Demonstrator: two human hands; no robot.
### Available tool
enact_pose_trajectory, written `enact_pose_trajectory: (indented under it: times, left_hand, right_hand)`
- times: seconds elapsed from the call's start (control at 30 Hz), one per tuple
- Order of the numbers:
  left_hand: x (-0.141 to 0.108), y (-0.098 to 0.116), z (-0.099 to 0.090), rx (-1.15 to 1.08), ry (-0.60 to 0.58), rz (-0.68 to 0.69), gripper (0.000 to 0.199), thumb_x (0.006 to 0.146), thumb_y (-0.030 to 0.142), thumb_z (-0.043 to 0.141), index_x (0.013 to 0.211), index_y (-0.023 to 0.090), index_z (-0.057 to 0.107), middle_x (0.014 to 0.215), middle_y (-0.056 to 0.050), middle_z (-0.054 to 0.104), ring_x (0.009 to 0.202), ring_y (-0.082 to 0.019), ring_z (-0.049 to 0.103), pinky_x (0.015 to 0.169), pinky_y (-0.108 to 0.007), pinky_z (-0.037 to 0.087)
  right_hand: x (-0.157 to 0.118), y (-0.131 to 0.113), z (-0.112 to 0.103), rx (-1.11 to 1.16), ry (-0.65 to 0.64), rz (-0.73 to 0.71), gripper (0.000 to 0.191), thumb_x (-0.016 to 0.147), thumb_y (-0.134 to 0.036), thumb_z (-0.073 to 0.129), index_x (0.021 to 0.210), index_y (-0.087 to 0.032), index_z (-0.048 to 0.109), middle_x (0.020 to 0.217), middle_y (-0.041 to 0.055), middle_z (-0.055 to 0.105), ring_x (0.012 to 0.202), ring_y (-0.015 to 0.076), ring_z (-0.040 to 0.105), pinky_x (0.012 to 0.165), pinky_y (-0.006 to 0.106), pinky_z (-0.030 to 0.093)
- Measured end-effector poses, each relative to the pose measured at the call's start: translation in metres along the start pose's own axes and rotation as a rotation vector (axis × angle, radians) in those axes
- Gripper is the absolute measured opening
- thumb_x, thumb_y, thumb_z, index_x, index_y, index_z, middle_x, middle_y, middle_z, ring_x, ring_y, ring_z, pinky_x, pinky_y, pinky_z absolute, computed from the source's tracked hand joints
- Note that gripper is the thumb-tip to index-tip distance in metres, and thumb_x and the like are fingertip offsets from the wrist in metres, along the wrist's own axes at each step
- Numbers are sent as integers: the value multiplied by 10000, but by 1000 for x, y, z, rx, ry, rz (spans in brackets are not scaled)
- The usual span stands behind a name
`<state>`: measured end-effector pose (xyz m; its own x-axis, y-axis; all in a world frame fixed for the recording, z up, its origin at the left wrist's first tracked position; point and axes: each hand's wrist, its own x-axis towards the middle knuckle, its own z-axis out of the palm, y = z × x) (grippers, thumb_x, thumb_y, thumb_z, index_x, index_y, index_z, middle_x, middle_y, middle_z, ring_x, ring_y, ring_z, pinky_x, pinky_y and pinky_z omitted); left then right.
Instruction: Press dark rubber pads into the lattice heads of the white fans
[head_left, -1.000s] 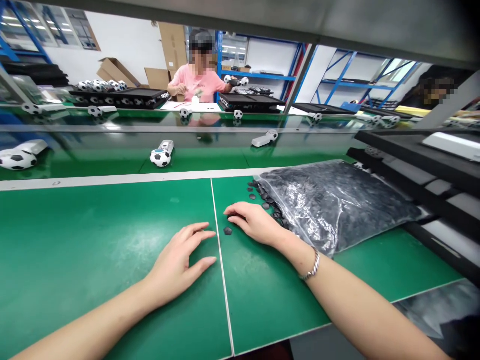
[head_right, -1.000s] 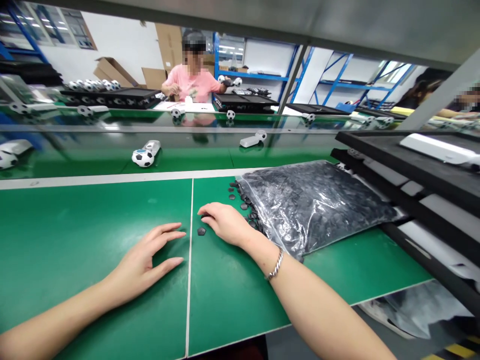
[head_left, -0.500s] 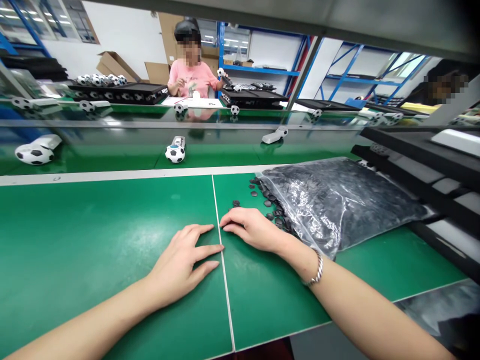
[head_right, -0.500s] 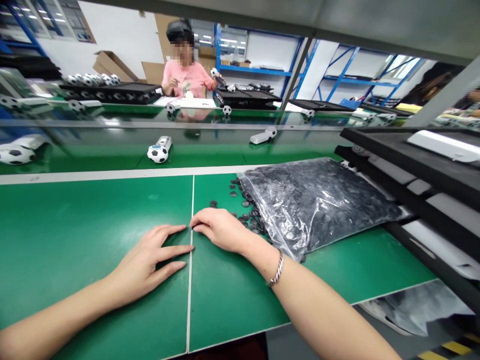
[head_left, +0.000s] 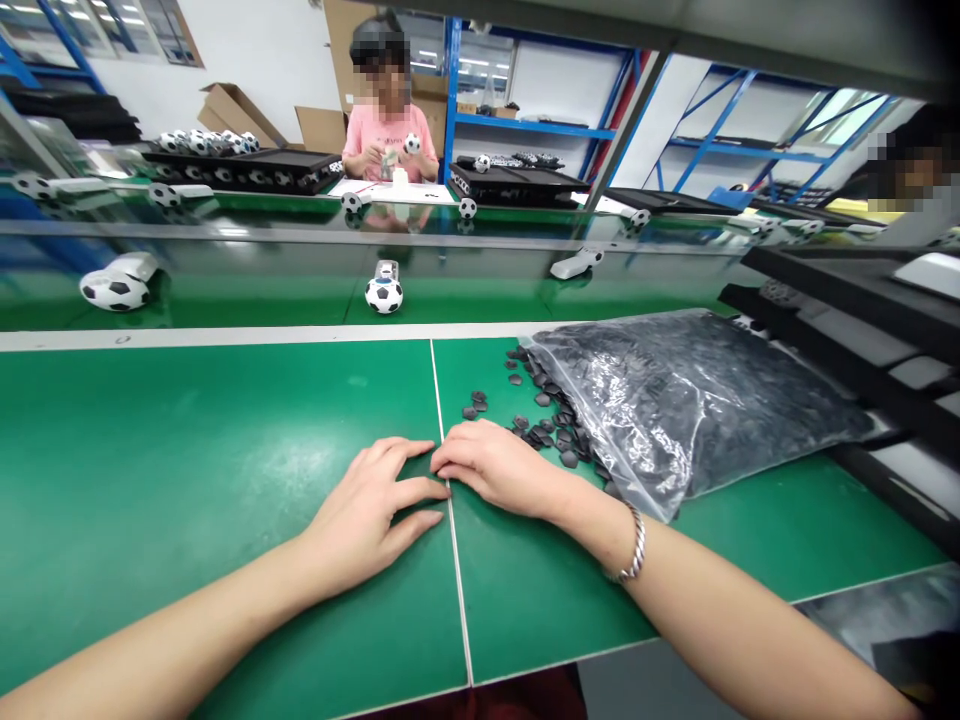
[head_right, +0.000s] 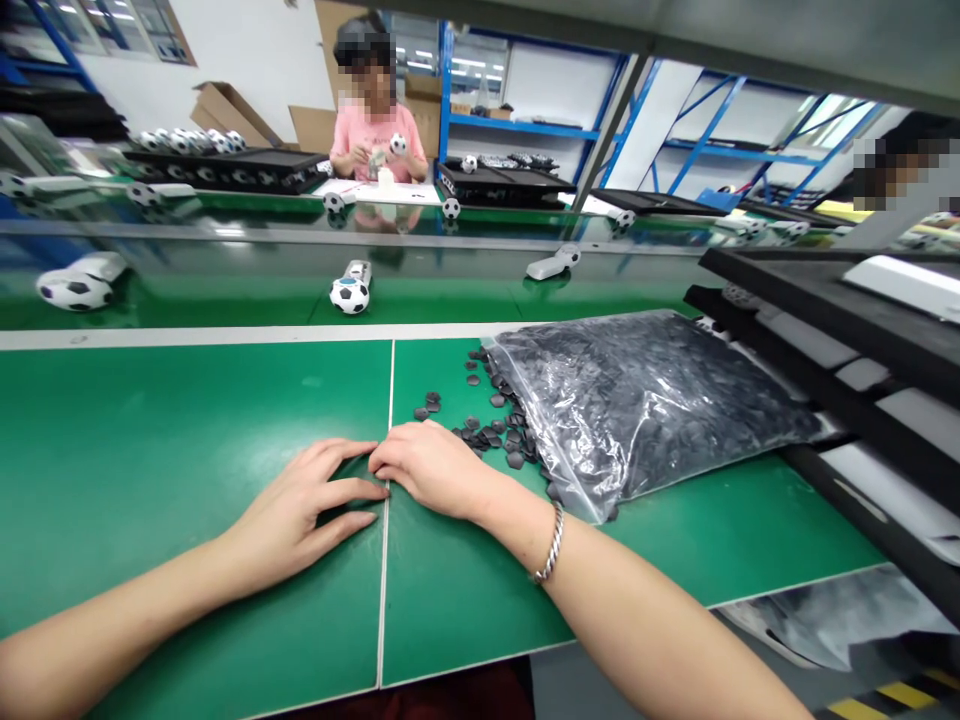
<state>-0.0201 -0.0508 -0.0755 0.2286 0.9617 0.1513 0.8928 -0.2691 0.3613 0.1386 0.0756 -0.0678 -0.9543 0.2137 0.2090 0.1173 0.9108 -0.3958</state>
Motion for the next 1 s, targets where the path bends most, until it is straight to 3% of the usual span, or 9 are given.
enact_pose_trajectory:
  times: [0.17,0.5,0.6,0.77,0.9,1.0]
  left_hand:
    - [0,1,-1,-3,-10,-2,209,854,325,507,1037,333,607,1242,-39,446,1146,-244,374,941,-446,368]
    - [-1,0,0,-5,-18,1,228,859,329,501,1072,329,583,1254,-36,436,1155,-245,364,949,-446,362]
    - [-1,-1,1,-3,-26,-5,230,863,331,496,1081,339,570,1271,-27,421,1167,-241,354,956,-446,354]
    - [-1,-1,0,-9,-24,-5,230,868,325,486,1084,344,563,1270,-26,423,1165,-242,356,950,-449,361]
    - [-2,-2,1,-6,-18,1,234,870,329,477,1088,349,561,1263,-27,431,1162,-250,360,939,-456,373]
    - [-2,-4,3,0,-10,15,239,874,339,466,1095,354,556,1266,-25,430,1165,-253,360,933,-454,385]
  right_hand:
    - [0,5,0,17,71,111,113,839,-100,549,908,-163,613,867,24,615,842,151,547,771,265,418]
    - [0,6,0,153,139,114,148,846,-68,505,925,-160,591,896,24,601,856,130,544,791,246,437]
    - [0,8,-1,157,219,113,140,859,-77,491,945,-151,573,906,32,585,873,133,532,804,253,433]
    - [0,18,-6,163,460,218,120,849,-82,503,926,-161,549,861,21,560,812,124,531,753,241,440]
    - [-1,35,-16,-13,538,318,101,837,-81,514,899,-157,542,889,37,561,871,152,521,809,266,430]
    - [-5,45,-28,-281,384,576,134,862,-151,519,993,-136,542,1037,89,545,1005,197,488,892,299,390]
